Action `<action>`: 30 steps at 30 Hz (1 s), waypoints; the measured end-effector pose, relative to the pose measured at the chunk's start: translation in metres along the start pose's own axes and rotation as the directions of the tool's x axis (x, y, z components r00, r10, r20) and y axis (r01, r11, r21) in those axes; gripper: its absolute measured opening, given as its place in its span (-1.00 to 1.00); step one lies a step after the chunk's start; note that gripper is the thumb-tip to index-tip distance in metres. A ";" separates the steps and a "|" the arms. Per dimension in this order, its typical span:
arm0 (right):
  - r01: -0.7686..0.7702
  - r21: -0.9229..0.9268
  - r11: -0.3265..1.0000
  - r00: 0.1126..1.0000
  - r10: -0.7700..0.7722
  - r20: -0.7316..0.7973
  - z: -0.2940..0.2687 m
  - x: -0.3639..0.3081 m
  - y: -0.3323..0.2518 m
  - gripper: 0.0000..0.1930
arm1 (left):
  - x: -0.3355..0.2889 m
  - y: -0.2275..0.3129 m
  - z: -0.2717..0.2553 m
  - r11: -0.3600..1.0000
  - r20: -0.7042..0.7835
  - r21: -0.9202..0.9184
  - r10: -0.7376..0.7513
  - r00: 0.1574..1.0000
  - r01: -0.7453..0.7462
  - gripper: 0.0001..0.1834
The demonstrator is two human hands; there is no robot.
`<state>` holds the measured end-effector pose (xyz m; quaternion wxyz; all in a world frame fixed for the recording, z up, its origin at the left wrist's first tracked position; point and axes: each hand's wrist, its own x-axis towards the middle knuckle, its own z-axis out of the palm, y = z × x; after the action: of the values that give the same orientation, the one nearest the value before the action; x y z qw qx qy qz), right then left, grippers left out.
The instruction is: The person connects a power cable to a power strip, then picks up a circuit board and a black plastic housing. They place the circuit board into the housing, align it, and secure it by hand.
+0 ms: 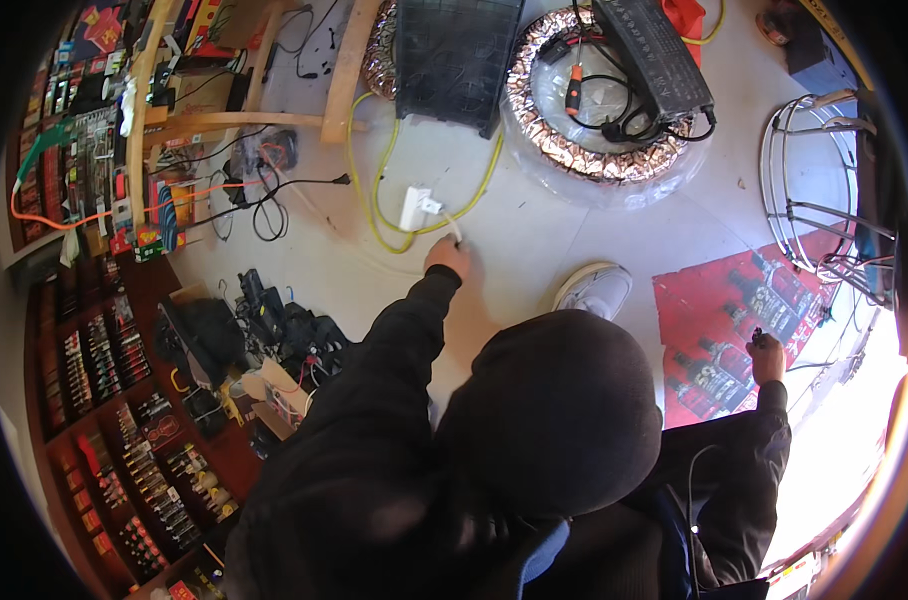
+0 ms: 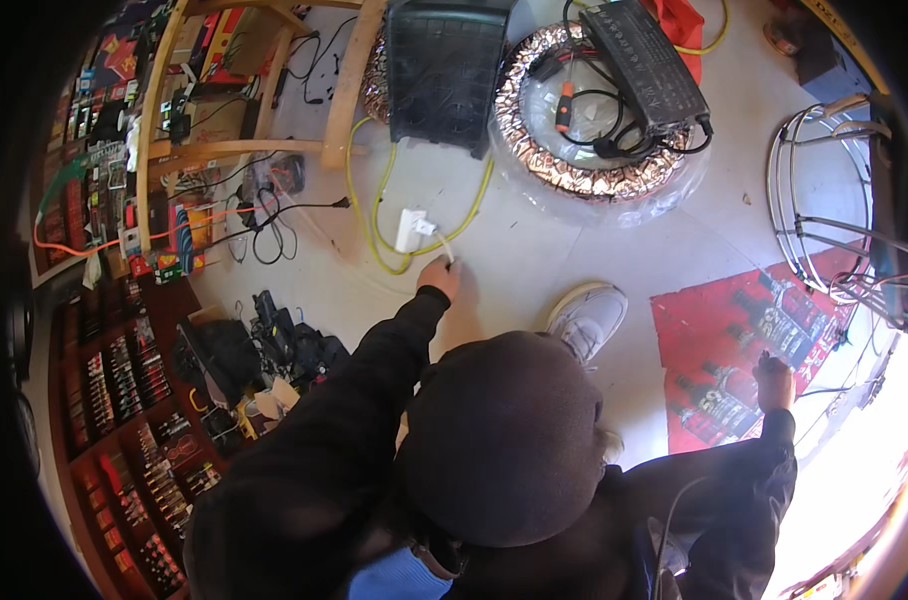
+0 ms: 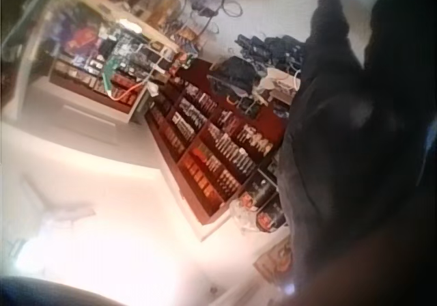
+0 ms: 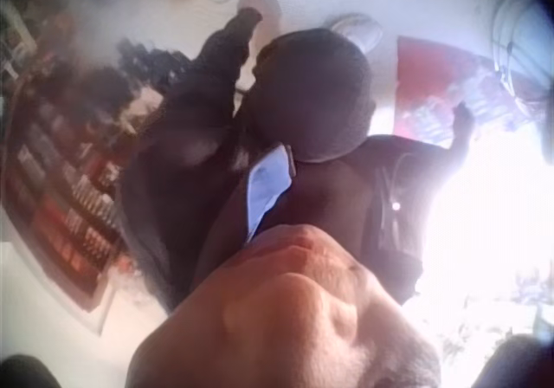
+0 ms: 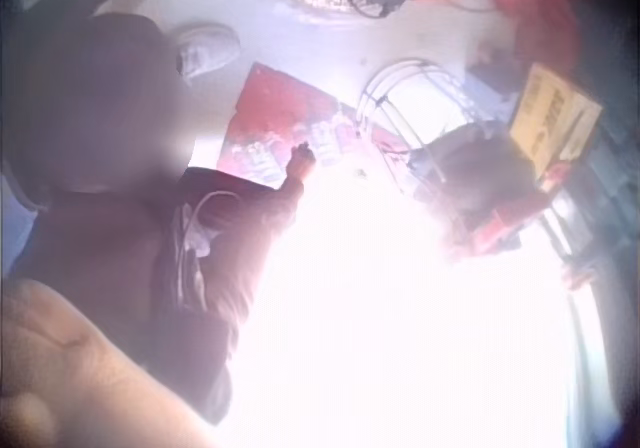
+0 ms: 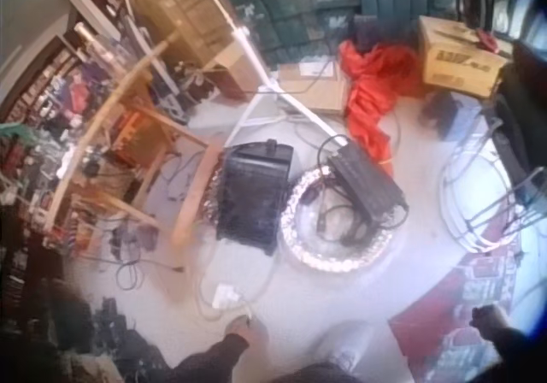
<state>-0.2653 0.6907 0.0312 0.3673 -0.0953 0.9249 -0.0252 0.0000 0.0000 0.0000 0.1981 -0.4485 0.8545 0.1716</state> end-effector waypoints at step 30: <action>-0.036 0.189 0.981 0.994 0.055 -0.095 -0.019 -0.005 -0.036 -0.67 | -0.104 0.154 -0.082 0.304 0.376 -0.903 0.212 0.902 0.305 -0.65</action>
<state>-0.2691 0.6557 0.0527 0.3283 -0.0377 0.9376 -0.1081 -0.0895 0.1168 0.1400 0.0819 -0.4533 0.5061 0.7292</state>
